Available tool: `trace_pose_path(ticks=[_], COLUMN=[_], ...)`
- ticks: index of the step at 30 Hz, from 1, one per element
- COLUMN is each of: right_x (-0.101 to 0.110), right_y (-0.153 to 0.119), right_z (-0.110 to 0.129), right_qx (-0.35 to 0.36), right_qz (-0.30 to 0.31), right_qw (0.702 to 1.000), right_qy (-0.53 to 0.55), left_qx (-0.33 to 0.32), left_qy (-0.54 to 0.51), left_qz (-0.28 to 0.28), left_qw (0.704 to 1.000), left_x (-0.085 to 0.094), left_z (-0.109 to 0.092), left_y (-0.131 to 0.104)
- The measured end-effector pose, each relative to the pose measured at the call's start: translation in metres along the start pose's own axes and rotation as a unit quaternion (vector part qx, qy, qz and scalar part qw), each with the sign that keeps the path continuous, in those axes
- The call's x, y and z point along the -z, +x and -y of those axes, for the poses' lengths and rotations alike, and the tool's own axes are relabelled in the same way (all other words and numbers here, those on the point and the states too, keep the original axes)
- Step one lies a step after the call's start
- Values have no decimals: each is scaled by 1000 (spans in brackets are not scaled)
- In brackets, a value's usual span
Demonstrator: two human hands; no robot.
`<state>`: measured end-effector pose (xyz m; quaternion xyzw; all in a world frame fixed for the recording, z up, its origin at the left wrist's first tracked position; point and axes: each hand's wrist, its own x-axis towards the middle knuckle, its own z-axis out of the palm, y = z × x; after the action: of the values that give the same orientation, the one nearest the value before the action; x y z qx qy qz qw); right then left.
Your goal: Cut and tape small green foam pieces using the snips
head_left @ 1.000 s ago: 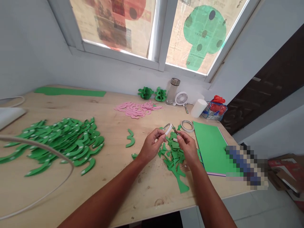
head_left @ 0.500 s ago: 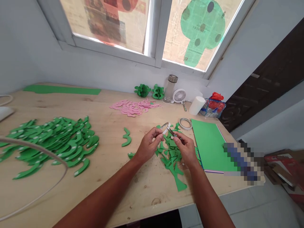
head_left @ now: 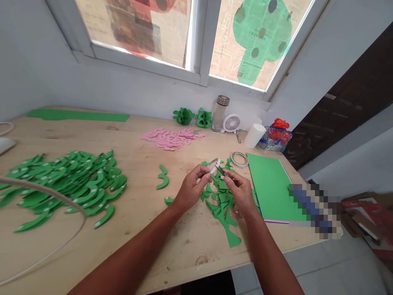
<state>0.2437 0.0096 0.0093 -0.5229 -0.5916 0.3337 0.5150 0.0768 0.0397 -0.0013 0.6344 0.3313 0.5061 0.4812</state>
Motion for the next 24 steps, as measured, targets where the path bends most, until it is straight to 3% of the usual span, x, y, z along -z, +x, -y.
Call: trace_pose_path(ticks=[24], right_x=[-2], right_y=[-1], right_z=[-5], right_qx=[-10], right_qz=[-24], right_qw=[1000], right_qy=[-2], left_qx=[3], left_qy=[-7], left_qz=[0], left_qw=[1000], left_x=[0], left_z=[1], left_y=[-1])
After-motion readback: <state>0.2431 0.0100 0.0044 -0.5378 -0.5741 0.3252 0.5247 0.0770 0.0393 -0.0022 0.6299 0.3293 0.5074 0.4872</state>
